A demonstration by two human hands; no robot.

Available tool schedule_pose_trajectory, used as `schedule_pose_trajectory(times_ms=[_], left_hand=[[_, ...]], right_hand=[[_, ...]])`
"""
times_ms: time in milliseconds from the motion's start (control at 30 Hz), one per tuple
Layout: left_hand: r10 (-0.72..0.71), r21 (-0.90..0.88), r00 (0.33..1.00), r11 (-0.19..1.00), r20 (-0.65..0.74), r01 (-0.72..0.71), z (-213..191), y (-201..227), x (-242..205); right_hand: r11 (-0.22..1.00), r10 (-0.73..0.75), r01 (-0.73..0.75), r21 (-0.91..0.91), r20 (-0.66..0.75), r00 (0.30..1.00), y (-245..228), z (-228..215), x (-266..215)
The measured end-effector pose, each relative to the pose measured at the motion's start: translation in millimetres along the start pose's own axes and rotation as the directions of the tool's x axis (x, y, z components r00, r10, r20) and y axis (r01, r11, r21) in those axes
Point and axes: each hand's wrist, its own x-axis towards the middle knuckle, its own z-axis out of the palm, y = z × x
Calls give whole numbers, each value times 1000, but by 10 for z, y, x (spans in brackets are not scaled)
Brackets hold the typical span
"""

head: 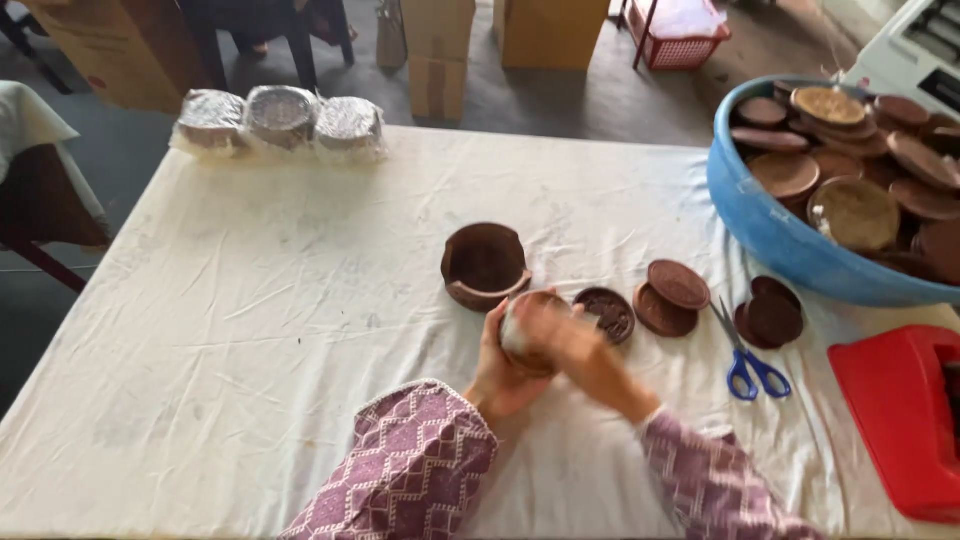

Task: Wiping clay pots and lids with a white cloth and organizing them on the table.

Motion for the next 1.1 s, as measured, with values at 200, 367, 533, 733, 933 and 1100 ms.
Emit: schedule_pose_trajectory(times_ms=[200,367,533,733,933,1100], left_hand=[[-35,109,981,994,193,15,82,93,-72],[39,93,995,995,91,-47,-34,64,8],[116,-16,993,993,-9,-116,-178,89,51],[31,156,983,986,180,-60,-15,98,-21],[127,178,978,972,164,-156,-29,117,-14],[162,176,986,970,40,-167,-55,135,40]], right_hand=[[979,151,-169,-112,-155,976,67,-323,273],[986,93,-114,-124,-166,982,85,-148,163],[981,-63,47,-187,-82,995,48,-5,66],[981,-134,100,-164,-209,969,-97,-21,209],[997,14,-26,-69,-166,986,-64,73,177],[990,48,-79,-113,-250,967,24,-111,185]])
